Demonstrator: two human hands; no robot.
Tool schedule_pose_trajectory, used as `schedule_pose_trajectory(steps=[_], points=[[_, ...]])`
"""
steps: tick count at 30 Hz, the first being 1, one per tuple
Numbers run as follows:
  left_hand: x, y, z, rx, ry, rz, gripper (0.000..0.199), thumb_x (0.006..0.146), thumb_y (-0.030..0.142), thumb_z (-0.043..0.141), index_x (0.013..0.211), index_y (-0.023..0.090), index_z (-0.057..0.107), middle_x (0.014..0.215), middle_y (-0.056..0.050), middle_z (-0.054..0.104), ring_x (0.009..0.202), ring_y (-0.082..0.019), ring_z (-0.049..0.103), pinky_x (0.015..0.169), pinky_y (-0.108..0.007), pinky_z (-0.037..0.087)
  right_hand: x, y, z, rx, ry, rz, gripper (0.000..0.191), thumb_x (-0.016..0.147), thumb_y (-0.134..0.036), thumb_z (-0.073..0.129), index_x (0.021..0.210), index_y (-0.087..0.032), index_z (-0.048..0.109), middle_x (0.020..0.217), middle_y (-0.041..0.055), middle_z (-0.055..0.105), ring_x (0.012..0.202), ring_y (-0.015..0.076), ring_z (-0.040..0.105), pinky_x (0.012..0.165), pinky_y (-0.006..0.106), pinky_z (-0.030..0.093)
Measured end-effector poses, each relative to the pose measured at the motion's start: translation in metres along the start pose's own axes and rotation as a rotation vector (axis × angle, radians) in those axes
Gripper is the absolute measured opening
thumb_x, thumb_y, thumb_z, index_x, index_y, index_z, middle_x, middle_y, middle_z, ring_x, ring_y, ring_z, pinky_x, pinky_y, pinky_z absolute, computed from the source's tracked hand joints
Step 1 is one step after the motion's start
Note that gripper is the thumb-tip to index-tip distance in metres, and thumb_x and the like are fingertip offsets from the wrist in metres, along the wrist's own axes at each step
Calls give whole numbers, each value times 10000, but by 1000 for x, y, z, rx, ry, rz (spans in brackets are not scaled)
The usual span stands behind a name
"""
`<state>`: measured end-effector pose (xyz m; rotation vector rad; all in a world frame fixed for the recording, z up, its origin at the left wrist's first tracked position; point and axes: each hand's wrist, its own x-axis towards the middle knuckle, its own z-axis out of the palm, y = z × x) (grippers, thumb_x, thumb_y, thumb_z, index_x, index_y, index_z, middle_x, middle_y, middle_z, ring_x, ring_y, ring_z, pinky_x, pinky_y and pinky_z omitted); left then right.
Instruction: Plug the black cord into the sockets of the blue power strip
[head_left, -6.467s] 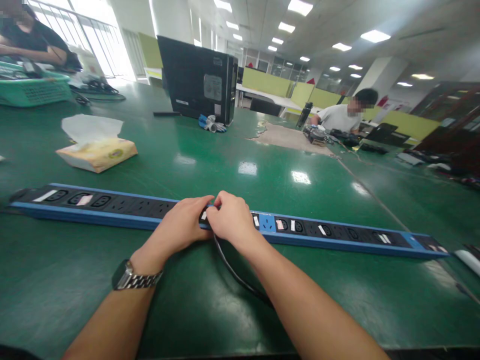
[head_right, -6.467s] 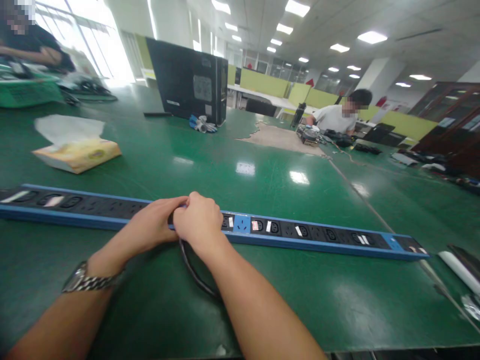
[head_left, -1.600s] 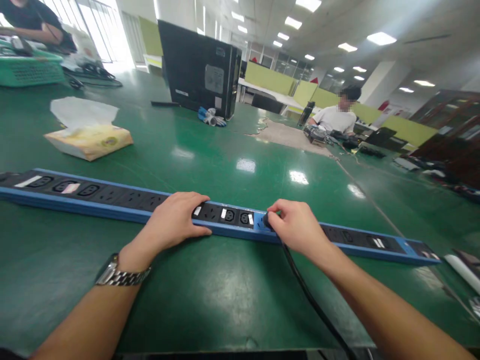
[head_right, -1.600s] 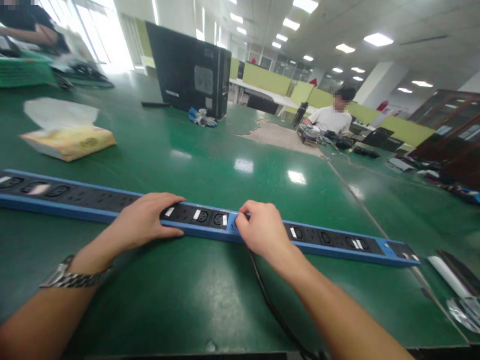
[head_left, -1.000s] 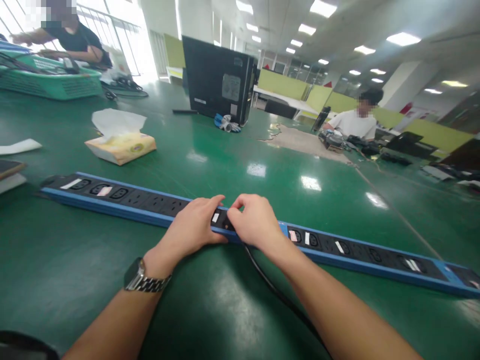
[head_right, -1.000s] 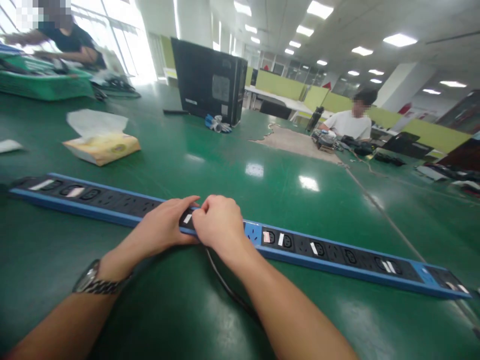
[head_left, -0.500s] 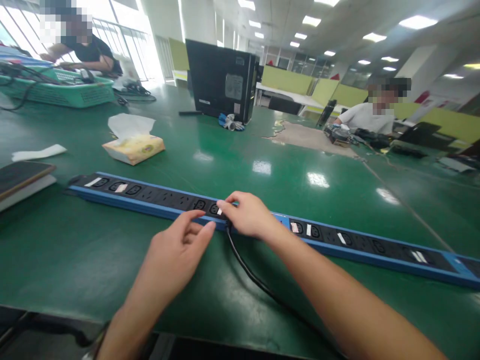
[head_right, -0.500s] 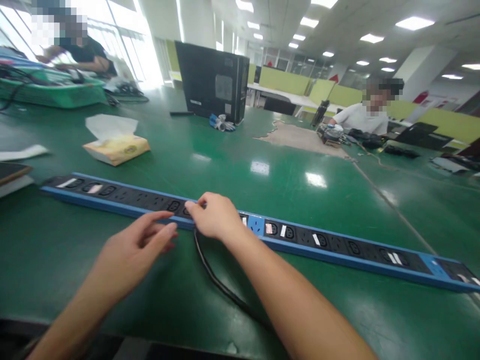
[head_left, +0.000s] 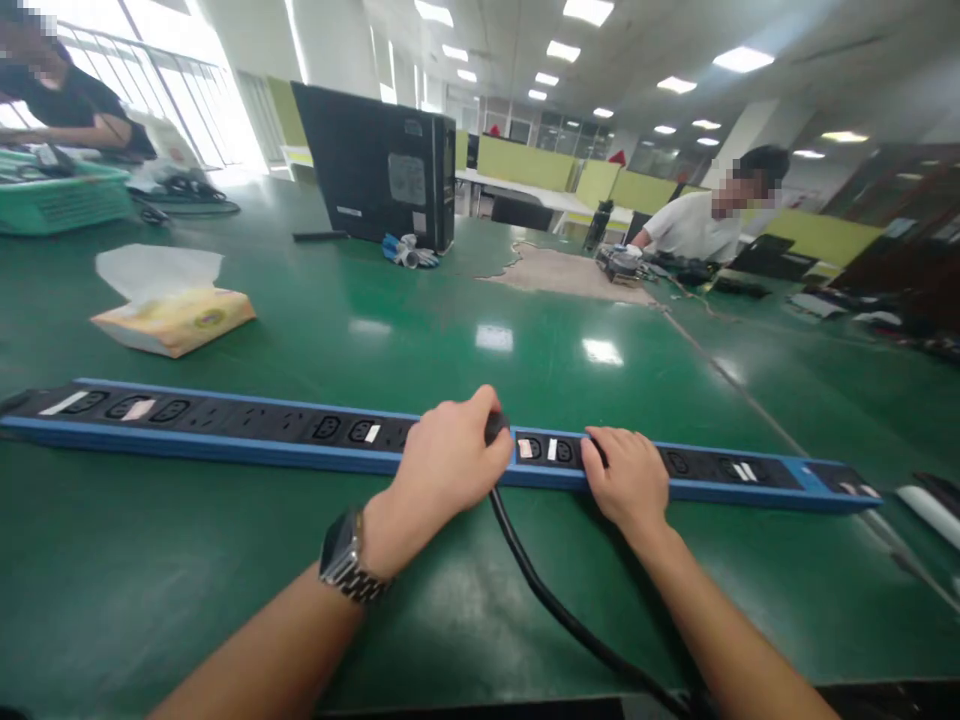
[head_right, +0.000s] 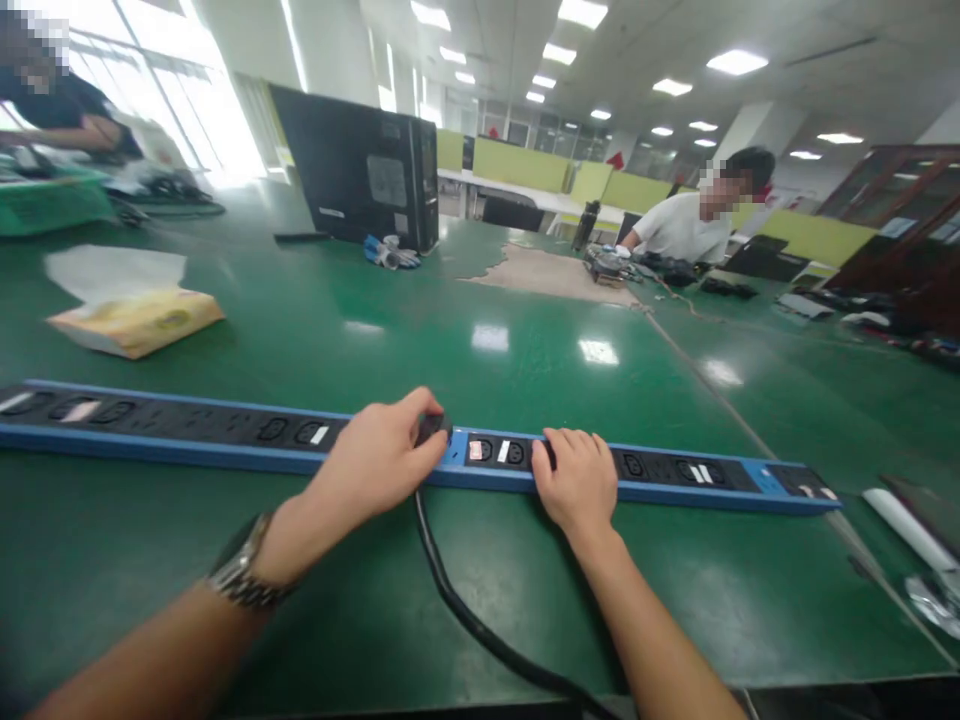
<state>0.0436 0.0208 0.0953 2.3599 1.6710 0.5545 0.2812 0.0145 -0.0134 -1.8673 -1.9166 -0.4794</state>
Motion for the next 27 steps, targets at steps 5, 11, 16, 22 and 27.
schedule_pose_trajectory(steps=[5,11,16,22,27], points=[[8,-1,48,157,-85,-61,218,879,362,377,962,243,540,764,-54,681,725,-260,664,572,-312,399,-4,-5,-2,67,38,-11,393,928,-421,431,1101,-176,685,1113,92,699,1055,226,606,970,382,376],[19,8,30,274,-164,21,194,843,355,415,904,229,550,750,-69,667,725,-272,659,577,-326,425,-18,101,-22,62,101,172,420,927,-466,393,1126,-216,665,1177,74,680,1130,234,584,1048,471,308],[31,65,47,67,-57,83,205,867,364,402,942,234,541,765,-52,679,721,-241,657,605,-324,456,-29,180,-21,-25,-16,320,489,950,-416,269,937,-232,722,1049,59,720,1091,244,594,988,462,327],[33,105,87,92,-131,89,199,886,322,377,960,208,521,763,-89,680,720,-259,672,634,-355,488,-27,162,-19,-5,47,323,480,952,-362,272,881,-208,721,939,47,723,979,187,614,866,338,341],[38,102,86,144,-141,117,209,899,318,365,992,200,510,780,-106,674,746,-272,679,649,-362,492,-25,151,-23,20,71,374,470,958,-338,262,897,-209,710,937,42,720,976,181,599,862,338,303]])
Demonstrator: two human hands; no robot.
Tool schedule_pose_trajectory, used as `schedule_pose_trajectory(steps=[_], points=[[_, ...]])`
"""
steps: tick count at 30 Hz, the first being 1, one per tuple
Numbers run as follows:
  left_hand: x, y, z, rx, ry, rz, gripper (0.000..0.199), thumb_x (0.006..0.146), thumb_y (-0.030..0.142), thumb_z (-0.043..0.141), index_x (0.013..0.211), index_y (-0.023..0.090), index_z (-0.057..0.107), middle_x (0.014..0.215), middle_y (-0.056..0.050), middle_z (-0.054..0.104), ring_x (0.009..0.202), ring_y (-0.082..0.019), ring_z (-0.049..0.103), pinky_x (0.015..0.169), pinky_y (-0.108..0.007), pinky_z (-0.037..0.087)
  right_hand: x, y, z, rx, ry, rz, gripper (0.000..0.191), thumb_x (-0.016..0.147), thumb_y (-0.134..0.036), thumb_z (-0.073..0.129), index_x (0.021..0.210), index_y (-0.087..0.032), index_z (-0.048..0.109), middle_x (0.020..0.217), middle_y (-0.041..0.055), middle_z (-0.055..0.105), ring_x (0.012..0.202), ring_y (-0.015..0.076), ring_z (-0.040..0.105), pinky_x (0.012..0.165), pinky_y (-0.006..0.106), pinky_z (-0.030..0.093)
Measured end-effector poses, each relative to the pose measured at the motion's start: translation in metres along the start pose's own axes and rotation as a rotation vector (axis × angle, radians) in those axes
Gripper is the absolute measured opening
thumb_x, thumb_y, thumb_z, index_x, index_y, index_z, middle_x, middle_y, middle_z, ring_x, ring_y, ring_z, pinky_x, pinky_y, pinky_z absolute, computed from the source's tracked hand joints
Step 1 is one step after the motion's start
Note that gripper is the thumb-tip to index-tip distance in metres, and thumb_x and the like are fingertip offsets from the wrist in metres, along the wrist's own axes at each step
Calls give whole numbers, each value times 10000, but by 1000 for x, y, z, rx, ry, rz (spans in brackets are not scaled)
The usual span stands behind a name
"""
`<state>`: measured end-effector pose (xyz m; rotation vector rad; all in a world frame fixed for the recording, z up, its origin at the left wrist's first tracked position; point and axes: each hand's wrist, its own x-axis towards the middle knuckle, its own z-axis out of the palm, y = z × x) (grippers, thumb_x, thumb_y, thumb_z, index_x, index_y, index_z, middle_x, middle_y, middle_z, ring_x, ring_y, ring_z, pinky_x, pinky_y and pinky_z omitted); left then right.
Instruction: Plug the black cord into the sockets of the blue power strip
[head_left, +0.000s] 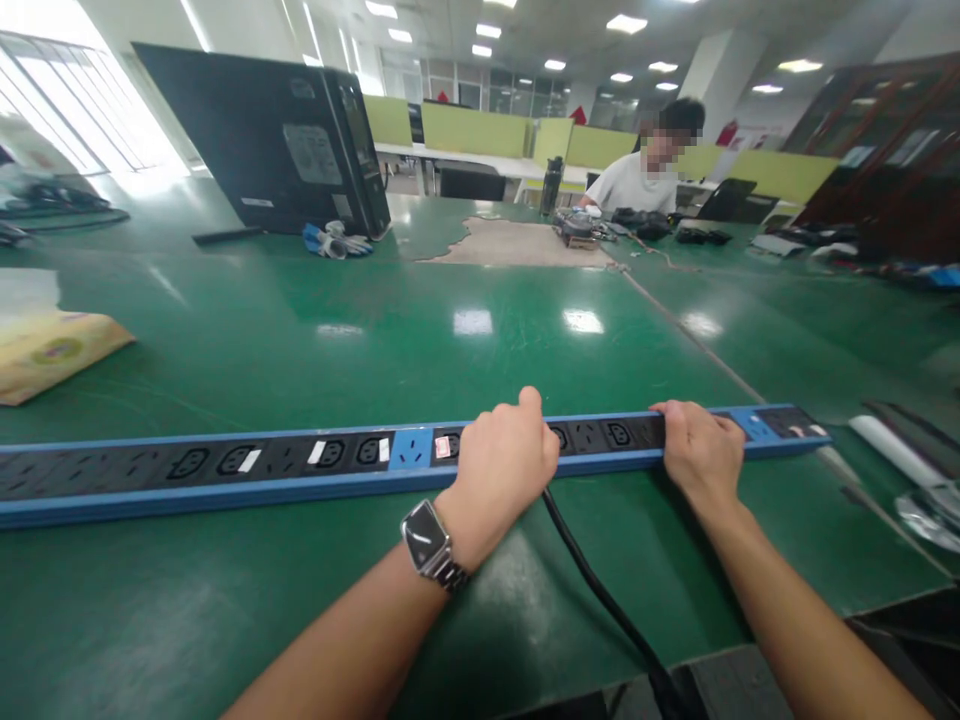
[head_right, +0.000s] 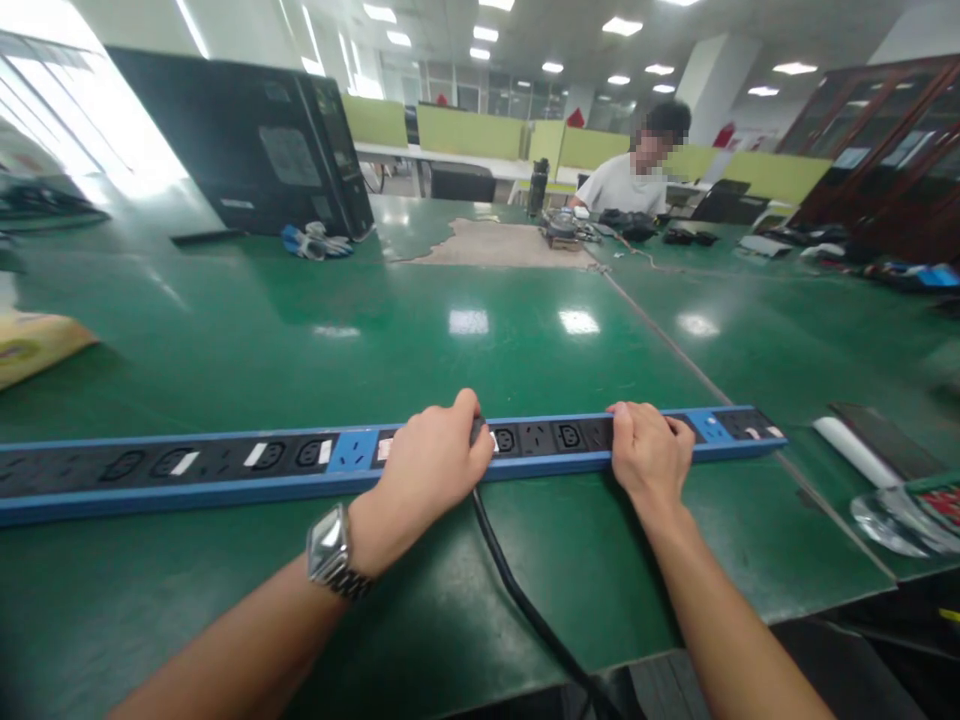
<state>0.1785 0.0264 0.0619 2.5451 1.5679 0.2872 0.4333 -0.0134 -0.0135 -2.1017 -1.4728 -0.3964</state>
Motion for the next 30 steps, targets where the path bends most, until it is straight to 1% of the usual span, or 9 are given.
schedule_pose_trajectory(steps=[5,10,13,16,19,21,23,27,30], points=[[-8,-1,-5,71,-13,36,223,901,300,344,987,198,523,760,-108,682,708,-287,679,612,-368,487,-3,-7,0,4,14,34,448,954,-348,289,851,-210,702,902,40,716,955,189,582,873,364,260],[-15,-6,-7,51,46,-47,232,876,331,382,966,212,560,779,-94,692,714,-281,671,594,-345,461,-5,-10,1,2,26,26,431,942,-312,296,825,-212,699,925,32,721,974,186,587,882,366,239],[-15,-18,-11,17,37,-34,227,847,322,416,938,213,593,777,-85,690,711,-262,657,590,-325,438,-7,-13,1,8,24,27,448,944,-308,280,841,-215,706,916,32,722,974,191,588,860,367,238],[-18,-37,-15,-120,16,-88,222,836,330,436,848,217,627,737,-55,681,692,-213,637,590,-289,419,-9,-14,1,-3,23,1,454,942,-316,282,848,-211,714,906,44,723,959,198,586,844,372,236],[-20,-49,-16,-153,36,-122,239,841,335,440,784,217,640,701,-39,676,670,-190,627,588,-277,408,-9,-14,1,-15,27,-11,446,941,-315,289,855,-212,715,907,43,722,955,198,588,832,372,240],[-19,-46,-15,-107,83,-123,248,847,360,447,819,224,652,715,-41,685,687,-199,634,599,-284,414,-9,-13,1,-23,36,-6,442,943,-321,294,856,-212,714,913,43,722,953,198,588,828,370,242],[-14,-38,-14,-38,116,-116,240,839,370,466,843,227,658,732,-53,692,709,-215,645,614,-296,428,-9,-14,1,-24,38,-5,442,945,-323,295,854,-210,713,916,45,722,948,195,586,826,366,245],[-4,-20,-10,37,86,-36,219,827,328,473,853,213,659,761,-82,693,727,-240,657,628,-319,456,-10,-15,0,-10,38,-1,436,947,-313,301,845,-209,712,901,43,720,945,191,589,830,361,254],[-1,-17,-9,4,80,-30,219,826,311,472,871,209,661,783,-91,698,745,-247,661,646,-330,471,-10,-16,0,-6,35,4,428,947,-315,307,846,-211,710,897,38,719,951,191,592,836,361,258]])
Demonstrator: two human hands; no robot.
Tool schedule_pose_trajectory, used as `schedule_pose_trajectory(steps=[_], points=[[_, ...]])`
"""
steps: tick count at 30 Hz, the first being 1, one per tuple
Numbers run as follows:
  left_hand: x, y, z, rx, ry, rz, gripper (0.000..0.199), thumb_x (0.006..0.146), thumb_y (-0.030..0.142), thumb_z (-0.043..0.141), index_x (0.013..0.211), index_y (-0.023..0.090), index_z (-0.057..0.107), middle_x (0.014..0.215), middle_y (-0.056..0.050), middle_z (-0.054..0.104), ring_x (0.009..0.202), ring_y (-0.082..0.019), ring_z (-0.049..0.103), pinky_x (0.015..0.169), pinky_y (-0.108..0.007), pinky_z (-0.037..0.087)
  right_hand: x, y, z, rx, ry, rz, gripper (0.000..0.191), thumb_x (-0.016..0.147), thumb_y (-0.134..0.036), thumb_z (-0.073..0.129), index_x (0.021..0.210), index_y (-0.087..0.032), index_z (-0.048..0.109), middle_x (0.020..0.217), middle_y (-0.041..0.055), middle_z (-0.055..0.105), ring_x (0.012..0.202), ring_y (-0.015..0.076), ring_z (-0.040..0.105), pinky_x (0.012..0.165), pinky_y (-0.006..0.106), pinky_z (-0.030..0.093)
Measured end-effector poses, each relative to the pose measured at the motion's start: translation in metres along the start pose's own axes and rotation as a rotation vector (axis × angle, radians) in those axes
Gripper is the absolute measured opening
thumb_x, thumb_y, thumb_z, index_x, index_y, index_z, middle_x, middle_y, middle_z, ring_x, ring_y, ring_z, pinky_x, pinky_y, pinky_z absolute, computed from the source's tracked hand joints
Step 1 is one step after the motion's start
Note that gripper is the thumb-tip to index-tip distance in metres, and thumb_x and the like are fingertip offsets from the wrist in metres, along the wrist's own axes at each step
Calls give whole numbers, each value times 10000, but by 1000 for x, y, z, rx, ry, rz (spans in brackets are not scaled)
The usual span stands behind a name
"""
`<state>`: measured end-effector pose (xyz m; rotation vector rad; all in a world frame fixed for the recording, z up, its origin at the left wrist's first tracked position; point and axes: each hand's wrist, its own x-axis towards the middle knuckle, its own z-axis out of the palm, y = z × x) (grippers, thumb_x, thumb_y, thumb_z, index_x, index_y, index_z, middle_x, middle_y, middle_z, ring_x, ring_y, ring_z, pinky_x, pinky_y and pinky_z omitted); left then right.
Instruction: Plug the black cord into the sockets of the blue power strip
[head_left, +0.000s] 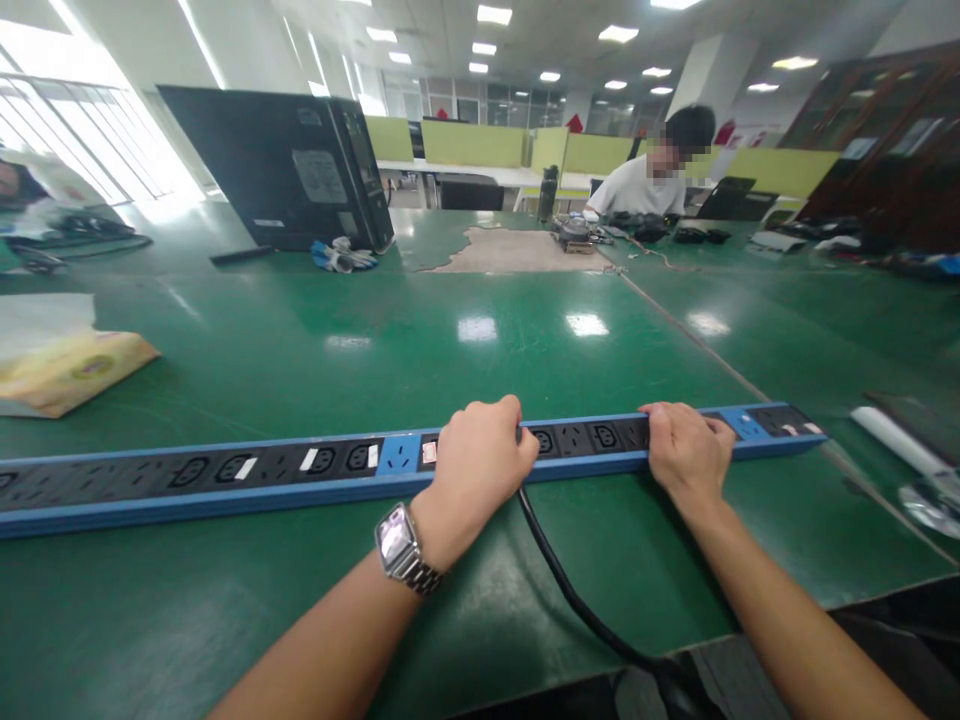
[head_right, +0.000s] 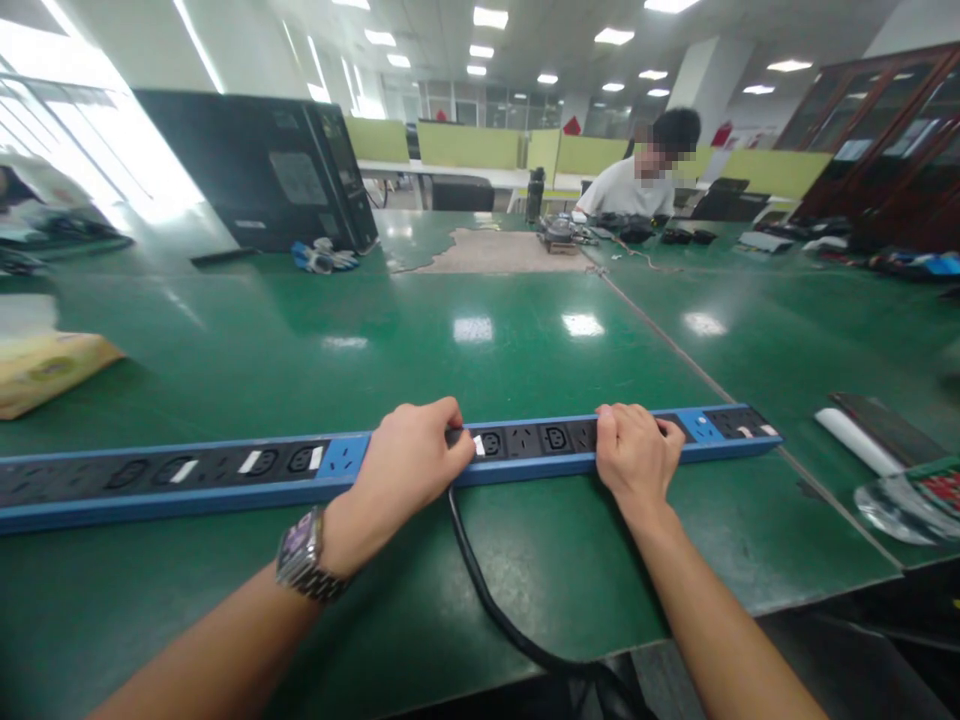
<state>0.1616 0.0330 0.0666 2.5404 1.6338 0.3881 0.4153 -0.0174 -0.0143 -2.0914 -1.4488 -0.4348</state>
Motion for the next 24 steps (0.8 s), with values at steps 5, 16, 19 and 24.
schedule_pose_trajectory(steps=[5,16,19,24], points=[[-1,-6,-1,-61,-21,22,221,818,306,480,877,213,673,794,-78,708,750,-227,657,666,-321,473,0,2,1,-11,15,-7,410,947,-318,324,871,-212,712,938,34,723,957,187,602,848,362,261],[3,-7,2,-277,75,73,195,786,299,543,811,200,709,640,-25,677,584,-152,600,587,-270,444,7,4,-1,88,-24,71,397,921,-388,363,859,-207,711,982,65,717,1029,230,583,924,420,286],[-12,-2,-6,-482,367,106,185,815,314,552,813,194,693,557,21,632,478,-100,536,543,-236,429,-1,-28,-28,336,26,220,446,900,-500,383,1019,-202,693,1132,122,673,1117,276,546,932,448,359],[-55,10,-9,-568,191,424,322,814,254,562,1128,218,627,804,-15,726,681,-131,657,652,-230,521,-51,-118,-83,877,-563,224,612,825,-637,479,1332,-296,521,955,88,698,821,234,642,638,341,499]])
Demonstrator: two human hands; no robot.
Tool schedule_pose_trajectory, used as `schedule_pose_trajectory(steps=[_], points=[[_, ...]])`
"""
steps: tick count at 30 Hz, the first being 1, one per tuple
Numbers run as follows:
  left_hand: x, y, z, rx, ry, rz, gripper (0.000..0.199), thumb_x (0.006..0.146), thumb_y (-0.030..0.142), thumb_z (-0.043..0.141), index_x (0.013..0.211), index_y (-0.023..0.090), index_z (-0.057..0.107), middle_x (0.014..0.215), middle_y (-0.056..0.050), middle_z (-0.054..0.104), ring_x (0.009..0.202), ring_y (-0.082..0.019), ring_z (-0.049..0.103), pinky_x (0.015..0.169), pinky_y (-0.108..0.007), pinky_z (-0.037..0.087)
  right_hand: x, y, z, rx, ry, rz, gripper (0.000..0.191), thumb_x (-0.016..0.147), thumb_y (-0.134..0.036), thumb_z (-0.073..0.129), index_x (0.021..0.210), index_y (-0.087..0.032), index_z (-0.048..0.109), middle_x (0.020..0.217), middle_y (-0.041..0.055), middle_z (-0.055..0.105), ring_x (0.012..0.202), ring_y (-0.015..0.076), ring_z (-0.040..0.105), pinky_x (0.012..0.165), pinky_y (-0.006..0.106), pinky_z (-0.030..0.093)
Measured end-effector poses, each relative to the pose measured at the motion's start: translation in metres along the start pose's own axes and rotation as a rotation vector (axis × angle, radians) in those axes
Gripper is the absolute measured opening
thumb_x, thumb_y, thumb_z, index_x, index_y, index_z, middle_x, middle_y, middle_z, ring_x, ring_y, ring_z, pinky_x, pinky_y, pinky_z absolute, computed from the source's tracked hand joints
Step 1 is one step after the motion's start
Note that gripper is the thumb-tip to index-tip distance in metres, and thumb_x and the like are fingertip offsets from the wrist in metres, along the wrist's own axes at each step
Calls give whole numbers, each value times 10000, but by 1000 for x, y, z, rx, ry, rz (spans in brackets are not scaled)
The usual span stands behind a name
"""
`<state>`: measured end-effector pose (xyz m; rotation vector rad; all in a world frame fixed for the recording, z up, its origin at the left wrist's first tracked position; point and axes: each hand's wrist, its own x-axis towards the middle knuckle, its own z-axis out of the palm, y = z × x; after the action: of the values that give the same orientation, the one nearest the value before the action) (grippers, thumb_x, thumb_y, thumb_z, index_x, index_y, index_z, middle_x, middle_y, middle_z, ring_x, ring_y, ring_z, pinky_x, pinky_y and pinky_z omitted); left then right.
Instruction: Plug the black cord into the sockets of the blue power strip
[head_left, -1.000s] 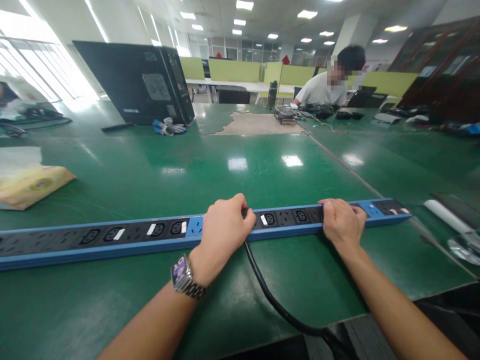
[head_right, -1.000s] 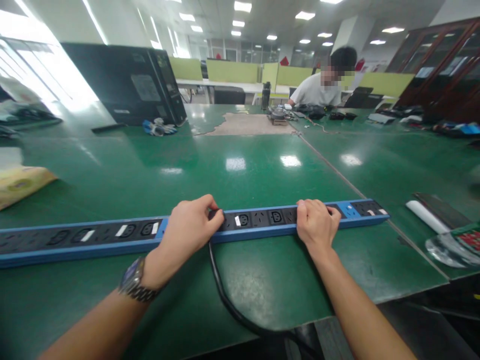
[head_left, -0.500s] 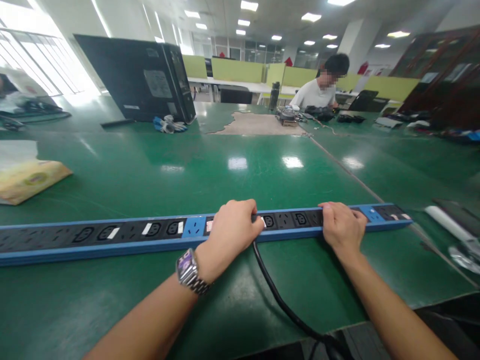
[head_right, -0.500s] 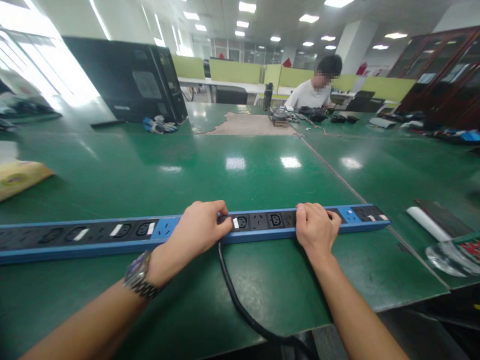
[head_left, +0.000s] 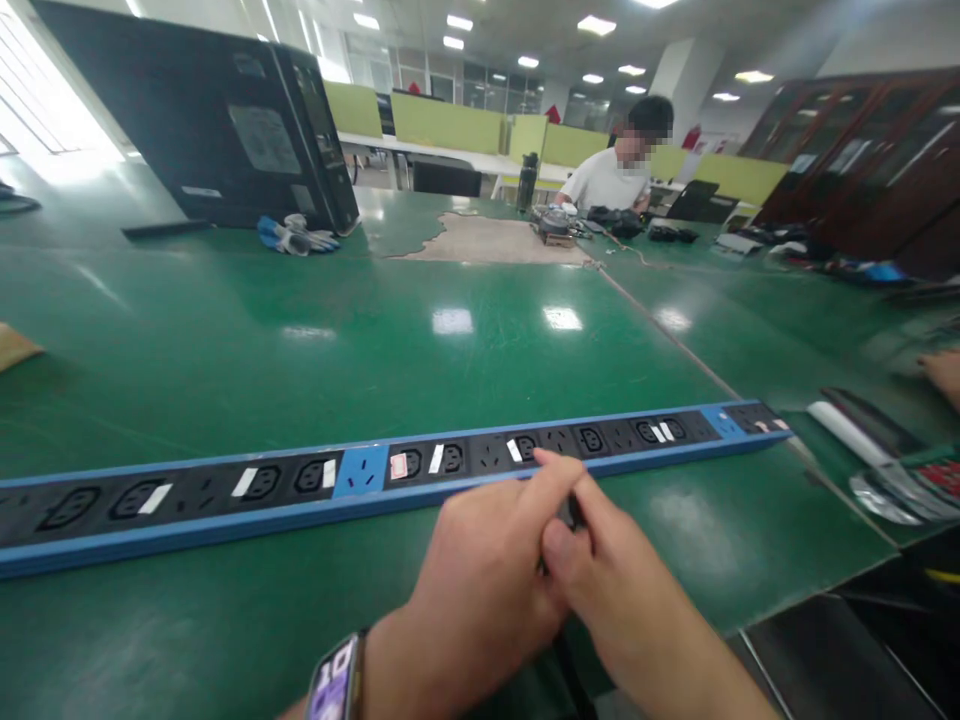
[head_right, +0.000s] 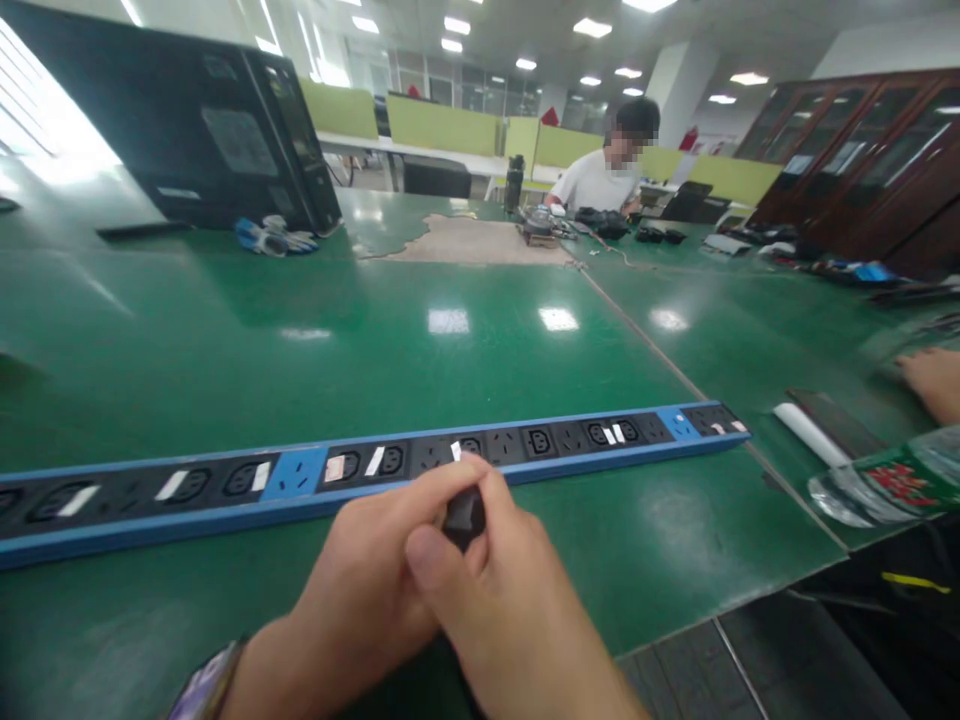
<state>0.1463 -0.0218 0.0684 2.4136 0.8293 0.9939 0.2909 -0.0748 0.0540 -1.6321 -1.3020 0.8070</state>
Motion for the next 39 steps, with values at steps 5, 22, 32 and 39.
schedule_pose_trajectory(steps=[5,22,32,39], points=[[-19,-32,-36,38,-337,193,661,736,385,657,1363,307,461,1254,-55,642,1143,-239,589,965,-364,488,-1,9,-36,43,-35,419,647,815,-688,437,1251,-218,524,636,8,655,321,129,446,316,248,274],[-26,-136,-53,550,-76,-226,459,899,484,412,1111,155,650,1081,-112,690,1065,-283,598,930,-432,470,107,41,-83,-1166,-154,129,408,871,-552,404,671,-215,516,701,59,650,661,188,588,575,276,346],[-23,-132,-54,601,-188,-295,493,907,482,344,1140,169,645,1065,-111,706,1010,-304,628,864,-447,479,98,6,-173,-1071,140,254,519,825,-662,416,655,-200,580,646,79,640,596,196,572,566,311,379],[-24,-132,-55,597,-206,-311,504,922,479,310,1155,173,636,1092,-103,707,1012,-289,636,877,-436,466,118,68,-192,-1202,-69,343,448,803,-571,464,609,-185,584,728,114,683,679,223,620,604,304,406]])
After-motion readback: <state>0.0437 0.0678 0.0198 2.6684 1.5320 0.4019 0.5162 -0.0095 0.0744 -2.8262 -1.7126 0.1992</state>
